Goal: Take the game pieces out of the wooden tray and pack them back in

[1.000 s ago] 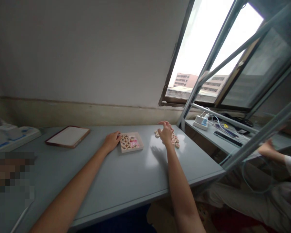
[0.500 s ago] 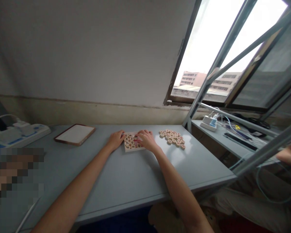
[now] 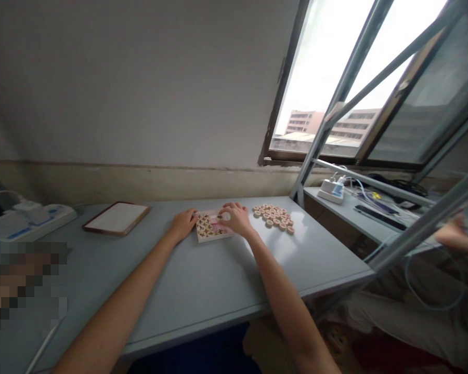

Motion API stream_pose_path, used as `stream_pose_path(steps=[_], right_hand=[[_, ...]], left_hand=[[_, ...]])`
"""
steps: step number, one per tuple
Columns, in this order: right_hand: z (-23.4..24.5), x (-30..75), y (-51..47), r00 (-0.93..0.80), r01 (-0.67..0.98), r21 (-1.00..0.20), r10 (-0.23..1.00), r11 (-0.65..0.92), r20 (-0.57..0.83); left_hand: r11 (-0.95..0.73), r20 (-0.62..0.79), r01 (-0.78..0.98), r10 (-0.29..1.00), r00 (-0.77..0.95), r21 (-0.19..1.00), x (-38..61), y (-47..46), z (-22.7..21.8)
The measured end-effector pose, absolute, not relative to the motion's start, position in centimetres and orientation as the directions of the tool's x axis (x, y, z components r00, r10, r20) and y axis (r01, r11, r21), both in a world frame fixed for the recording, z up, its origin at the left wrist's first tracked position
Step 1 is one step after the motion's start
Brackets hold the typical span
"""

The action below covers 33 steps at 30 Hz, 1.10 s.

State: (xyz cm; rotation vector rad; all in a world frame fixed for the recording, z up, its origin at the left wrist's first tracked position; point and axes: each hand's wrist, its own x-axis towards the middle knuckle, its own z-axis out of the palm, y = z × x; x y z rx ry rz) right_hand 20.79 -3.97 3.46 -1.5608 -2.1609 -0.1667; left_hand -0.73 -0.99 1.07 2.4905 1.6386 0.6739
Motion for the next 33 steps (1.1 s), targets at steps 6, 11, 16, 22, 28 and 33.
stream_pose_path(steps=[6,11,16,22,28,33], right_hand=[[5.5,27.0,-5.1,0.055,0.991,-0.13,0.901,0.001,0.43],[4.8,31.2,-5.4,0.156,0.987,-0.1,0.921,-0.128,0.358],[3.5,32.2,-4.6,0.177,0.984,-0.067,0.935,-0.164,0.308],[3.4,32.3,-4.6,0.201,0.98,-0.065,0.929,-0.19,0.309],[4.4,30.7,-4.4,0.137,0.926,-0.378,0.929,0.003,0.343],[5.0,24.6,-4.2,-0.332,0.746,-0.49,0.889,0.452,0.315]], left_hand=[[-0.419,0.307,0.847,0.895,0.324,0.327,-0.7,-0.9,1.0],[-0.412,0.301,0.849,0.899,0.319,0.331,-0.7,-0.8,1.0],[-0.403,0.3,0.847,0.903,0.307,0.346,-0.6,-1.1,1.1],[-0.409,0.31,0.851,0.898,0.311,0.329,-0.7,-1.2,1.1],[-0.405,0.307,0.847,0.901,0.307,0.344,-0.7,-1.1,1.1],[-0.396,0.296,0.846,0.907,0.299,0.358,-0.7,-1.1,1.1]])
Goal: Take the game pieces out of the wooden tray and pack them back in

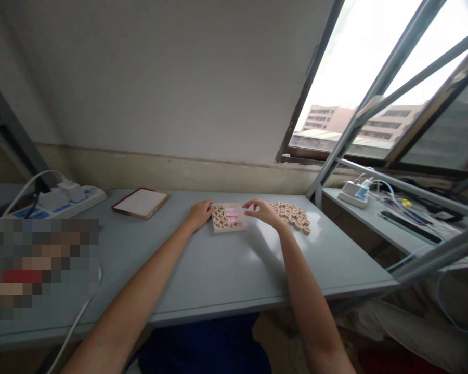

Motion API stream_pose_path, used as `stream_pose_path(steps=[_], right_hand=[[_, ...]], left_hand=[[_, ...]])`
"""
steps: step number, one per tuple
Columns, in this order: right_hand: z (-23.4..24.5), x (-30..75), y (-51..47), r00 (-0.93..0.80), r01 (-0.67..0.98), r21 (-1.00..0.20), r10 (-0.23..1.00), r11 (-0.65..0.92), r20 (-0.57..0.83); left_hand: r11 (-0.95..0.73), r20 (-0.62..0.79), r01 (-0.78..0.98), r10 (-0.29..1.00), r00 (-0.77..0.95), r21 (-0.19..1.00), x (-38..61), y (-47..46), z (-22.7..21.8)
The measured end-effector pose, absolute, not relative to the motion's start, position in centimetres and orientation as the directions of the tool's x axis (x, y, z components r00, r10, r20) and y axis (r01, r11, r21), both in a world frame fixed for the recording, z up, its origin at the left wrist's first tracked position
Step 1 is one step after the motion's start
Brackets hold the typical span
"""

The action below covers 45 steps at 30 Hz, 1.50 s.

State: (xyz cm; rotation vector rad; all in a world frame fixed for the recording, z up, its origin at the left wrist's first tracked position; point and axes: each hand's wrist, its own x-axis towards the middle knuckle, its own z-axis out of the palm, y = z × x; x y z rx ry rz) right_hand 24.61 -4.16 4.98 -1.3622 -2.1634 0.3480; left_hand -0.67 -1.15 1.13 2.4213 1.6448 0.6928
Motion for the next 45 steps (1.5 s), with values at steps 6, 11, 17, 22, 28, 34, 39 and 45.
stream_pose_path(steps=[6,11,17,22,28,34,39,45], right_hand=[[4.3,20.6,-4.6,-0.555,0.71,-0.51,0.831,0.485,0.018],[5.2,21.2,-5.0,-0.56,0.691,-0.534,0.828,0.487,0.032],[4.7,21.4,-4.8,-0.48,0.753,-0.496,0.876,0.432,0.034],[4.9,21.5,-5.0,-0.476,0.744,-0.522,0.879,0.418,0.025],[4.5,22.4,-4.0,-0.431,0.692,-0.59,0.894,0.415,0.123],[4.9,27.2,-3.9,-0.202,0.563,-0.759,0.945,0.328,0.258],[4.2,31.5,-4.6,-0.032,0.824,-0.561,0.994,0.084,0.103],[3.2,32.1,-4.1,-0.006,0.872,-0.477,0.977,0.109,0.212]], left_hand=[[-0.416,0.316,0.841,0.896,0.313,0.347,-0.7,-1.2,1.2],[-0.431,0.339,0.843,0.884,0.322,0.323,-0.8,-1.1,0.9],[-0.441,0.351,0.841,0.877,0.329,0.314,-0.9,-1.1,0.9],[-0.444,0.34,0.835,0.879,0.335,0.326,-0.8,-1.1,1.0],[-0.434,0.321,0.841,0.886,0.334,0.323,-0.8,-0.9,1.0],[-0.45,0.328,0.836,0.878,0.349,0.314,-0.7,-1.0,1.1],[-0.448,0.331,0.835,0.879,0.345,0.319,-0.6,-1.0,1.2],[-0.455,0.346,0.833,0.872,0.346,0.315,-0.8,-0.8,0.9]])
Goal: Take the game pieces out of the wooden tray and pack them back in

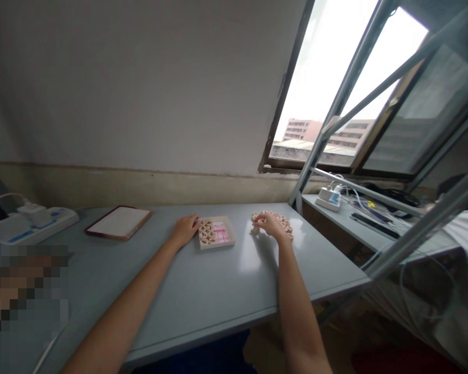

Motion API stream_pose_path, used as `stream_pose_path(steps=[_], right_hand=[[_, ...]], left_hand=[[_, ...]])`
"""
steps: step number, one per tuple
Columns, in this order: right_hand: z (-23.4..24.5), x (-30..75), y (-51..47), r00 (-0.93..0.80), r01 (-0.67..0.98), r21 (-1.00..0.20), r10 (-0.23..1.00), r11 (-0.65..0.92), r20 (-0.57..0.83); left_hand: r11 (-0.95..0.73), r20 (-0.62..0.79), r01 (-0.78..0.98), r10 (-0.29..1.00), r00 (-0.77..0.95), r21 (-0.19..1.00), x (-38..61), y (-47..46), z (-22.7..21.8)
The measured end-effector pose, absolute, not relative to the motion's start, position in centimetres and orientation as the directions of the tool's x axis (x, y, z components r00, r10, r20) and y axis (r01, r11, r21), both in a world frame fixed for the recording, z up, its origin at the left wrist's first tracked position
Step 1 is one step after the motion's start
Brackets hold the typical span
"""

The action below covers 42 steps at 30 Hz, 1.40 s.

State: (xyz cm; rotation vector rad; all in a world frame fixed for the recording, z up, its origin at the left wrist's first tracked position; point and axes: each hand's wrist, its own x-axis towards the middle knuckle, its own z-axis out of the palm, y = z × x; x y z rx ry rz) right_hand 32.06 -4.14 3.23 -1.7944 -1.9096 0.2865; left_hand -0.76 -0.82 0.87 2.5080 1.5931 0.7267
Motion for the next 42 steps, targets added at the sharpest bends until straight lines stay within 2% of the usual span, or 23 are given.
stream_pose_path(steps=[2,5,9,11,13,17,20,23,25,31,34,37,42], right_hand=[[3.4,31.8,-4.3,-0.001,0.9,-0.426,0.978,0.092,0.21],[3.5,31.9,-4.8,0.105,0.937,-0.348,0.967,-0.018,0.232],[3.3,32.5,-5.0,0.303,0.935,-0.288,0.888,-0.206,0.347],[3.3,32.3,-4.9,0.301,0.938,-0.287,0.871,-0.197,0.387],[3.3,31.4,-4.5,0.209,0.95,-0.303,0.883,-0.081,0.42],[3.6,27.0,-3.5,-0.095,0.913,-0.299,0.855,0.279,0.509],[3.5,22.9,-2.9,-0.384,0.808,-0.255,0.803,0.531,0.456],[3.2,19.9,-2.3,-0.567,0.725,-0.216,0.745,0.654,0.352],[2.9,18.9,-1.9,-0.584,0.716,-0.201,0.732,0.668,0.352],[2.4,18.9,-1.4,-0.484,0.768,-0.209,0.762,0.606,0.43],[2.7,20.6,-1.1,-0.352,0.807,-0.245,0.77,0.538,0.531],[2.5,23.3,-0.9,-0.17,0.891,-0.253,0.793,0.378,0.585],[0.9,27.2,-0.9,0.09,0.981,-0.196,0.847,0.017,0.524]], left_hand=[[-0.461,0.351,0.831,0.868,0.351,0.311,-0.8,-0.7,0.7],[-0.458,0.351,0.834,0.869,0.349,0.306,-0.9,-0.6,0.6],[-0.461,0.348,0.831,0.869,0.352,0.31,-0.9,-0.7,0.7],[-0.465,0.35,0.829,0.867,0.355,0.312,-0.9,-0.9,0.8],[-0.467,0.357,0.826,0.865,0.352,0.316,-0.9,-1.0,0.8],[-0.47,0.367,0.796,0.867,0.336,0.382,-1.0,-0.8,0.7],[-0.453,0.323,0.741,0.888,0.327,0.496,-1.2,-0.2,0.4],[-0.45,0.288,0.675,0.893,0.346,0.585,-1.4,0.4,0.1],[-0.462,0.288,0.637,0.886,0.364,0.617,-1.4,0.6,0.0],[-0.462,0.283,0.628,0.885,0.369,0.627,-1.4,0.6,0.0],[-0.466,0.289,0.64,0.884,0.368,0.611,-1.4,0.5,0.0],[-0.473,0.299,0.655,0.881,0.367,0.59,-1.4,0.3,0.1],[-0.479,0.294,0.68,0.878,0.378,0.555,-1.3,0.0,0.4]])
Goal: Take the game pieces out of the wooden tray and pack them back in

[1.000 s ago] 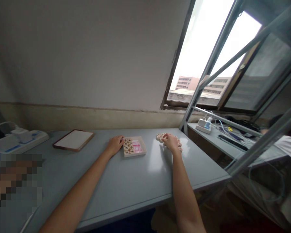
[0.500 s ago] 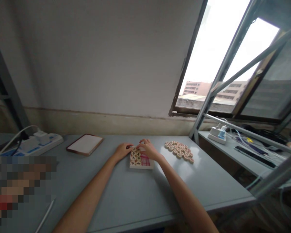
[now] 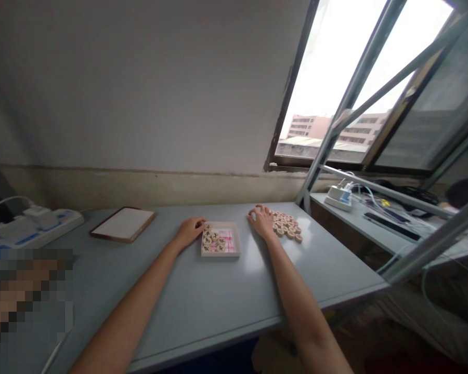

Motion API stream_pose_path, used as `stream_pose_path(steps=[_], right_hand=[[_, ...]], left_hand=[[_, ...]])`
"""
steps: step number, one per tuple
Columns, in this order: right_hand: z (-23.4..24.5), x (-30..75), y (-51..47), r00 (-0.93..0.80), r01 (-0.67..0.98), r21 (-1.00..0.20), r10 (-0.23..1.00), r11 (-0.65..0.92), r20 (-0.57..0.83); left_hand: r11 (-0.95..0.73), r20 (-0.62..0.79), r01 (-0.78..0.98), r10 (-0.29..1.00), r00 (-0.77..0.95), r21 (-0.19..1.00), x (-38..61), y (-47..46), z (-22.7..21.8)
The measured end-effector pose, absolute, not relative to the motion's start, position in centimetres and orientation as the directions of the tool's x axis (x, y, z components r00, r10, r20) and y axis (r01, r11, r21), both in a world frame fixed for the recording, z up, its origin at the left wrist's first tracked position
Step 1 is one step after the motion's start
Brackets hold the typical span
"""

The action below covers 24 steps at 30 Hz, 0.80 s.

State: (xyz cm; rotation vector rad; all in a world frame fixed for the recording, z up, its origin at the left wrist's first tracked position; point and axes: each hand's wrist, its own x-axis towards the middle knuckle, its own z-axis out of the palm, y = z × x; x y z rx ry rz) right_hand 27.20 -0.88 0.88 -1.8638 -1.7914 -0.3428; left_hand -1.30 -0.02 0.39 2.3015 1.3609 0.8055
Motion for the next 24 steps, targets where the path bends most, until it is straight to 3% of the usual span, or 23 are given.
stream_pose_path(steps=[5,9,13,16,19,24], right_hand=[[0.3,28.7,-1.3,0.277,0.955,-0.239,0.802,-0.173,0.529],[1.6,27.6,-1.5,0.268,0.934,-0.35,0.798,-0.077,0.54],[3.3,24.0,-2.0,-0.091,0.851,-0.393,0.833,0.35,0.545],[3.5,21.0,-2.8,-0.468,0.691,-0.43,0.813,0.581,0.345],[3.0,19.3,-3.5,-0.578,0.663,-0.43,0.784,0.613,0.225],[2.3,19.2,-3.5,-0.562,0.684,-0.418,0.797,0.598,0.221]], left_hand=[[-0.495,0.31,0.691,0.869,0.387,0.526,-1.2,-0.3,0.6],[-0.492,0.312,0.699,0.87,0.381,0.519,-1.2,-0.5,0.7],[-0.484,0.308,0.693,0.875,0.374,0.534,-1.1,-0.6,0.7],[-0.47,0.292,0.698,0.883,0.368,0.54,-1.0,-0.6,0.7],[-0.463,0.289,0.706,0.886,0.362,0.535,-1.0,-0.6,0.7],[-0.478,0.298,0.702,0.878,0.374,0.528,-0.9,-0.4,0.6]])
